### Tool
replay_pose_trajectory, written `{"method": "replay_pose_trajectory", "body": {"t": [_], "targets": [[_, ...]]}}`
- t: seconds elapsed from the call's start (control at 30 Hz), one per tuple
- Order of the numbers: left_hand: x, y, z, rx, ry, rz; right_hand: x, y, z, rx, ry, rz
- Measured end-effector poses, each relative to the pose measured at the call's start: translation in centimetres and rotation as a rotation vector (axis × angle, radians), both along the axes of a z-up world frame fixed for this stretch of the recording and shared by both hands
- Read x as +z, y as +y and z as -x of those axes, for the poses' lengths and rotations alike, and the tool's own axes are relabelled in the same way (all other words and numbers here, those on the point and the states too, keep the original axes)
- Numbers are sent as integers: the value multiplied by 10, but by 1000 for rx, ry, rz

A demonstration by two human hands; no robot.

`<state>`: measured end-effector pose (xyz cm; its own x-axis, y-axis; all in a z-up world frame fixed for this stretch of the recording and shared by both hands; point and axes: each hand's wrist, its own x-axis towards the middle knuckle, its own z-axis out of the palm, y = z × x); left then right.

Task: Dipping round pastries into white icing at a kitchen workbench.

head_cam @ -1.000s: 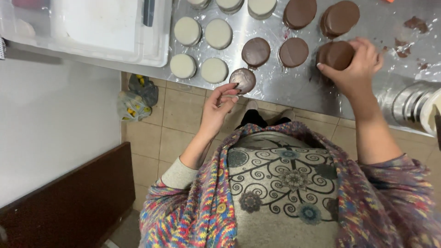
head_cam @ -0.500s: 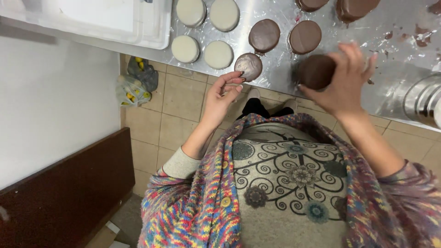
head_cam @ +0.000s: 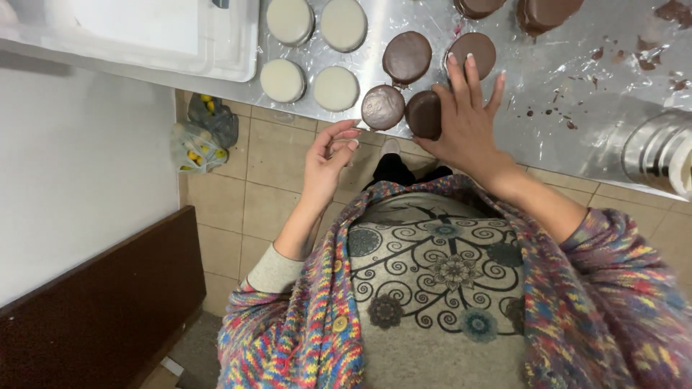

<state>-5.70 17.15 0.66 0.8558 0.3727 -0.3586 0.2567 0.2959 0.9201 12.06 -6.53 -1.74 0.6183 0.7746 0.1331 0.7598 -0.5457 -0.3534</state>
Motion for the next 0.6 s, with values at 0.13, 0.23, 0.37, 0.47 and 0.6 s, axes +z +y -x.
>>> {"method": "replay_pose_trajectory", "body": {"t": [0.13,0.23,0.37,0.47,0.6], "targets": [[2,3,0,12,20,-1,16,-6,-7,-1,36,26],[4,7,-6,8,26,-14,23,-32,-39,-89,16,9],[2,10,-6,4,25,-11,8,-70,-107,-396,18,-62],[1,11,-6,-16,9,-22,8,-65,-136,-486,104,-6],[1,14,-3,5,4,-25,5,-56,-155,-492,114,74]]}}
